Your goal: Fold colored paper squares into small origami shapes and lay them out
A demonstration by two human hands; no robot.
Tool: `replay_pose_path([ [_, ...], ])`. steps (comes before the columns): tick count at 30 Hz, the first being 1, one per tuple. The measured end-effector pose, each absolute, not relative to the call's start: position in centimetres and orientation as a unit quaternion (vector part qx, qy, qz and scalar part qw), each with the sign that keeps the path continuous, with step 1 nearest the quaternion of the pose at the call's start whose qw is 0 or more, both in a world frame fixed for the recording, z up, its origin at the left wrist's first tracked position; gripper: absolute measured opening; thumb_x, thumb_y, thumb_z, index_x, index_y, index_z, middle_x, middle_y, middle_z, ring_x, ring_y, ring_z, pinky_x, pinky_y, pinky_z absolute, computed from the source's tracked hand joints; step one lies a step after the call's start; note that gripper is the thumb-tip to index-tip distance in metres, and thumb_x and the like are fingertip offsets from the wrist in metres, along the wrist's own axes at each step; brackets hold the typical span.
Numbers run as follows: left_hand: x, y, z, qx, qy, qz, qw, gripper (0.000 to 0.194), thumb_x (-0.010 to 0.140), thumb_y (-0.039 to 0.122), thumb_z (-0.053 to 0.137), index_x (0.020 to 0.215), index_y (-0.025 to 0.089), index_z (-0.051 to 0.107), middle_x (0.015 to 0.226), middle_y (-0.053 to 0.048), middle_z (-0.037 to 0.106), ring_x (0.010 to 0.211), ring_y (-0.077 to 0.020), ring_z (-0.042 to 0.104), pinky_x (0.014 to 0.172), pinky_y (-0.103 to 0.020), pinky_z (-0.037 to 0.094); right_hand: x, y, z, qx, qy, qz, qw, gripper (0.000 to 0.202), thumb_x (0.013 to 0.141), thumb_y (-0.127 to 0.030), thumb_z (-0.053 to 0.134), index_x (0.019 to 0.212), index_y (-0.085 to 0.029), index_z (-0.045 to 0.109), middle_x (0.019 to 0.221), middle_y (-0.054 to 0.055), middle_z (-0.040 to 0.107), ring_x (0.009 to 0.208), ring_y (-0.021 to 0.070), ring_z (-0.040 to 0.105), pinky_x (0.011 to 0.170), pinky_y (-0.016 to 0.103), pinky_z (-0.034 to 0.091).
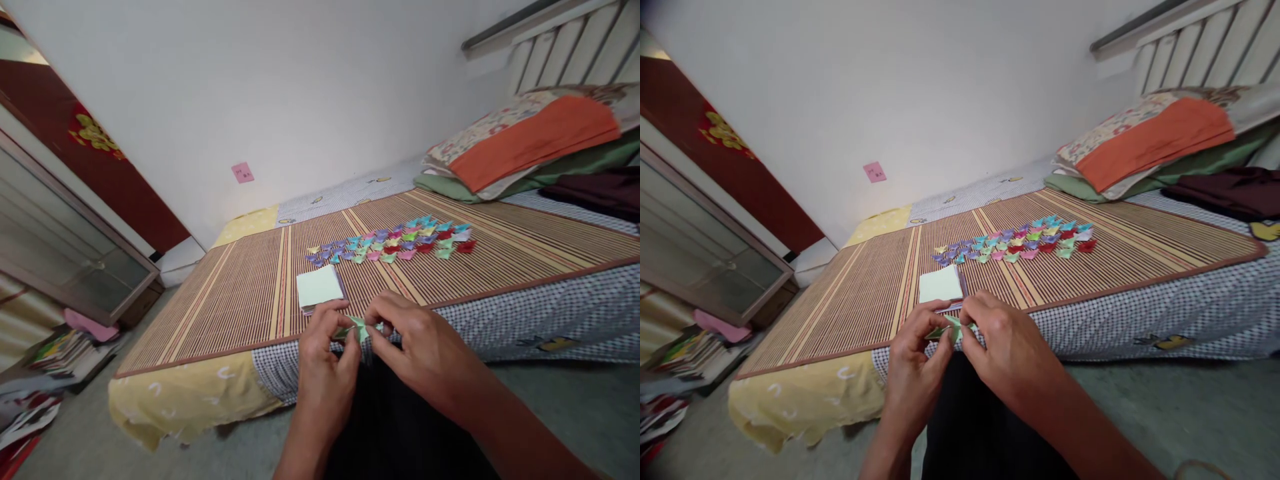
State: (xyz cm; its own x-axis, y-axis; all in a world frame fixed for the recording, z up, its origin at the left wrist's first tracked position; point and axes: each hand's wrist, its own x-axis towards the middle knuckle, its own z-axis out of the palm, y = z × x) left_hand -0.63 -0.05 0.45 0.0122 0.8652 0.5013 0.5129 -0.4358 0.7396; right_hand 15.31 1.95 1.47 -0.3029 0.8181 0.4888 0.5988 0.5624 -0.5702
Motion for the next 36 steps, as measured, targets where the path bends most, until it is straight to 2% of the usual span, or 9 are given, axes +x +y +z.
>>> replay_pose_path([
  [4, -0.6, 0.0, 0.5, 0.690, 0.492, 0.498, 0.183, 0.019, 0.091, 0.005, 0.058, 0.084, 0.022, 0.064, 0.117, -0.007, 0.068, 0.113, -0.0226, 0.063, 0.096, -0.037, 0.047, 15.3, 1.8, 1.5, -0.459, -0.797, 0.130, 0.370, 0.022, 0.083, -0.001, 0.055, 0.077, -0.021, 0.052, 0.078, 0.000, 0.059, 0.068, 0.0174, 0.056, 0.062, 0.030, 0.035],
  [10, -0.6, 0.0, 0.6, 0.697, 0.484, 0.490, 0.200, 0.020, 0.092, 0.004, 0.058, 0.084, 0.022, 0.064, 0.119, -0.006, 0.068, 0.115, -0.0215, 0.062, 0.096, -0.035, 0.046, 15.4, 1.4, 1.6, -0.461, -0.826, 0.117, 0.302, 0.019, 0.094, -0.009, 0.052, 0.081, -0.020, 0.060, 0.081, 0.003, 0.064, 0.072, 0.0206, 0.063, 0.064, 0.033, 0.038],
  [13, -0.8, 0.1, 0.5, 0.701, 0.477, 0.483, 0.218, 0.021, 0.092, 0.005, 0.057, 0.083, 0.022, 0.064, 0.120, -0.007, 0.069, 0.115, -0.0217, 0.063, 0.096, -0.034, 0.047, 15.7, 1.5, 1.4, -0.464, -0.827, 0.119, 0.294, 0.021, 0.095, -0.009, 0.051, 0.078, -0.020, 0.059, 0.079, 0.004, 0.064, 0.070, 0.0207, 0.063, 0.064, 0.033, 0.039],
  [18, -1.1, 0.2, 0.2, 0.691, 0.481, 0.478, 0.252, 0.018, 0.093, 0.009, 0.059, 0.083, 0.021, 0.066, 0.122, -0.008, 0.069, 0.115, -0.0239, 0.064, 0.095, -0.036, 0.049, 16.0, 1.7, 1.1, -0.433, -0.836, 0.136, 0.307, 0.022, 0.093, -0.007, 0.048, 0.080, -0.020, 0.059, 0.080, 0.004, 0.065, 0.073, 0.0204, 0.064, 0.067, 0.033, 0.043],
  [21, -1.1, 0.3, 0.1, 0.683, 0.485, 0.480, 0.259, 0.017, 0.094, 0.011, 0.059, 0.083, 0.021, 0.066, 0.121, -0.008, 0.070, 0.110, -0.0234, 0.065, 0.092, -0.036, 0.050, 16.0, 1.7, 1.0, -0.432, -0.818, 0.148, 0.348, 0.018, 0.091, -0.009, 0.048, 0.081, -0.021, 0.058, 0.079, 0.004, 0.065, 0.071, 0.0197, 0.063, 0.064, 0.032, 0.044],
  [24, -0.9, 0.2, 0.1, 0.680, 0.487, 0.488, 0.247, 0.016, 0.094, 0.011, 0.059, 0.084, 0.022, 0.066, 0.121, -0.008, 0.070, 0.111, -0.0237, 0.065, 0.093, -0.037, 0.050, 15.8, 1.7, 0.9, -0.450, -0.767, 0.208, 0.409, 0.010, 0.091, -0.015, 0.051, 0.086, -0.021, 0.056, 0.072, 0.001, 0.064, 0.062, 0.0168, 0.061, 0.057, 0.028, 0.045],
  [27, -0.7, 0.1, 0.2, 0.689, 0.482, 0.495, 0.221, 0.016, 0.093, 0.010, 0.059, 0.085, 0.022, 0.066, 0.120, -0.007, 0.070, 0.114, -0.0237, 0.064, 0.097, -0.038, 0.048, 15.7, 2.0, 0.6, -0.448, -0.724, 0.288, 0.439, 0.012, 0.092, -0.019, 0.051, 0.081, -0.022, 0.056, 0.063, -0.003, 0.058, 0.056, 0.0140, 0.057, 0.052, 0.024, 0.043],
  [31, -0.2, 0.2, -0.1, 0.697, 0.467, 0.495, 0.226, 0.018, 0.093, 0.008, 0.059, 0.084, 0.022, 0.065, 0.118, -0.007, 0.070, 0.114, -0.0224, 0.064, 0.098, -0.037, 0.047, 16.1, 2.8, 0.3, -0.449, -0.707, 0.315, 0.447, 0.014, 0.088, -0.019, 0.052, 0.076, -0.021, 0.058, 0.060, -0.005, 0.054, 0.053, 0.0127, 0.052, 0.047, 0.023, 0.037],
  [36, 0.5, 0.8, -1.4, 0.675, 0.462, 0.490, 0.300, 0.016, 0.095, 0.013, 0.058, 0.083, 0.021, 0.065, 0.122, -0.008, 0.068, 0.113, -0.0227, 0.064, 0.092, -0.036, 0.051, 17.0, 3.4, 0.1, -0.440, -0.734, 0.311, 0.414, 0.014, 0.088, -0.020, 0.053, 0.075, -0.021, 0.058, 0.065, -0.002, 0.061, 0.059, 0.0143, 0.058, 0.054, 0.024, 0.043],
])
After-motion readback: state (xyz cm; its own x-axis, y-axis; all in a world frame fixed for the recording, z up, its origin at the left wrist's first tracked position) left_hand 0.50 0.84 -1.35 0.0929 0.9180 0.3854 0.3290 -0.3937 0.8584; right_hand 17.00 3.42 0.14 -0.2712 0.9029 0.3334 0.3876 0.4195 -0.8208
